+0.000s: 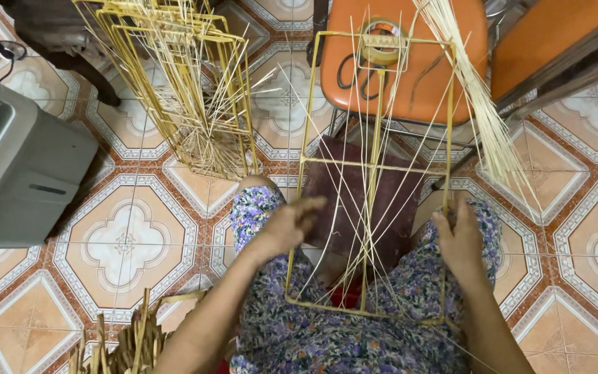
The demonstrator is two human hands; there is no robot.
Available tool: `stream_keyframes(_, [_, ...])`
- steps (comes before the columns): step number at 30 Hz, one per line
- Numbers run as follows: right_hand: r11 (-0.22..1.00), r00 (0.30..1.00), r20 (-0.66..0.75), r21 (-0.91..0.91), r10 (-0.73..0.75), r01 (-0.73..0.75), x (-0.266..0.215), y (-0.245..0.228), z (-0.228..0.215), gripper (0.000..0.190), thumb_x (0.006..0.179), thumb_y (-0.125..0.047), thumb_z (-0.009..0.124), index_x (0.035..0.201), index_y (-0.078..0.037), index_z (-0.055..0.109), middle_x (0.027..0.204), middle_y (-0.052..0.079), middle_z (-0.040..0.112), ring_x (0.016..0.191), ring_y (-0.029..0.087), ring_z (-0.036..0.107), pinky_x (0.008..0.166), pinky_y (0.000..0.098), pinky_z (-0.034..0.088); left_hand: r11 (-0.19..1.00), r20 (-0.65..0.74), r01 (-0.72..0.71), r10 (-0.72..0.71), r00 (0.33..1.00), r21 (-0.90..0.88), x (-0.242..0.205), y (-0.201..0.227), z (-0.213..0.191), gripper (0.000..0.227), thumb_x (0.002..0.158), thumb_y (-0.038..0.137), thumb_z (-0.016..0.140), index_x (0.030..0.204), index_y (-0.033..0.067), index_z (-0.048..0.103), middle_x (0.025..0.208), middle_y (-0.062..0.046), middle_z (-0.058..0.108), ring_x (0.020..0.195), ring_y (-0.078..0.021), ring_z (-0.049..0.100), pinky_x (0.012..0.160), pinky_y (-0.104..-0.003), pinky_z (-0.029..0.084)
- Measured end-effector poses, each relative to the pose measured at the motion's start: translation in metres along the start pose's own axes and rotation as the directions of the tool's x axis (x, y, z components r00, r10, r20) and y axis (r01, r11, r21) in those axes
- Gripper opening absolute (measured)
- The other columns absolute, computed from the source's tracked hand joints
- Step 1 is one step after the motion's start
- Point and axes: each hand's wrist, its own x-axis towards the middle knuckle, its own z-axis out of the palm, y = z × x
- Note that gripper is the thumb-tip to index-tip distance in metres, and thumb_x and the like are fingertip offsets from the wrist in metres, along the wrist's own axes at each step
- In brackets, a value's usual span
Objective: The person is weaving thin bamboo strips to construct a square-based structure, possibly a lantern frame or basket component.
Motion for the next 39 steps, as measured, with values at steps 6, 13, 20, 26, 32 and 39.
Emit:
stream_keyframes(6, [0.813,0.932,0.115,0.460,0.345,-0.358,-0.010,-0.040,-0.005,0.055,0.105,-0.017,0.045,0.159,-0.016,0.035,0.092,0.010,0.071,0.065,0.019,0.062,0.054,0.0302,0.054,0.935,-0.694,-0.201,0.352,0.628,0.293,0.112,0.011,-0.068,0.022,0.095,0.001,0.059,0.109,0.0061,0.076,0.108,-0.016,0.073,0.096,-0.0316,0.072,0.091,-0.041,0.058])
stream_keyframes(13, [0.806,0.955,-0.106,0.567,0.276,-0.170,-0.016,-0.013,0.016,0.044,0.104,-0.012,0.048,0.148,-0.011,0.053,0.069,0.004,0.064,0.051,0.010,0.055,0.041,0.0244,0.046,0.790,-0.637,0.035,0.467,0.613,0.613,0.246,0.042,-0.085,0.022,0.083,0.015,0.069,0.098,0.0005,0.073,0.116,-0.016,0.065,0.112,-0.0330,0.061,0.095,-0.040,0.054])
stream_keyframes(20, [0.807,0.920,-0.046,0.499,0.389,-0.316,-0.012,-0.017,0.011,0.042,0.105,-0.015,0.049,0.146,-0.019,0.056,0.070,0.005,0.067,0.049,0.013,0.054,0.039,0.0283,0.046,0.753,-0.622,0.211,0.313,0.717,0.623,0.285,0.080,-0.065,0.046,0.084,0.036,0.067,0.119,0.0062,0.065,0.126,-0.012,0.054,0.116,-0.0306,0.050,0.096,-0.044,0.045])
stream_keyframes(26, [0.808,0.927,-0.054,0.510,0.371,-0.294,-0.017,-0.012,0.013,0.047,0.103,-0.016,0.050,0.150,-0.020,0.050,0.071,0.004,0.069,0.054,0.008,0.062,0.044,0.0249,0.053,0.708,-0.657,0.270,0.353,0.666,0.653,0.282,0.075,-0.066,0.042,0.095,0.039,0.056,0.116,0.0054,0.071,0.129,-0.009,0.054,0.117,-0.0276,0.051,0.091,-0.044,0.045])
stream_keyframes(32, [0.885,0.931,-0.061,0.340,0.359,-0.319,-0.019,-0.016,0.015,0.048,0.104,-0.017,0.050,0.152,-0.023,0.049,0.070,0.007,0.068,0.049,0.013,0.058,0.039,0.0292,0.049,0.698,-0.498,0.225,0.214,0.840,0.680,0.226,0.110,-0.106,0.071,0.089,0.068,0.059,0.115,0.0029,0.071,0.121,-0.016,0.059,0.117,-0.0315,0.053,0.096,-0.047,0.043])
stream_keyframes(39, [0.841,0.922,-0.170,0.490,0.349,-0.228,-0.022,-0.021,0.020,0.047,0.104,-0.016,0.050,0.151,-0.017,0.049,0.070,0.006,0.066,0.051,0.010,0.057,0.039,0.0244,0.050,0.468,-0.423,0.183,0.480,0.768,0.864,0.256,0.119,-0.128,0.039,0.085,0.028,0.067,0.116,0.0050,0.068,0.118,-0.013,0.059,0.110,-0.0272,0.058,0.091,-0.040,0.048])
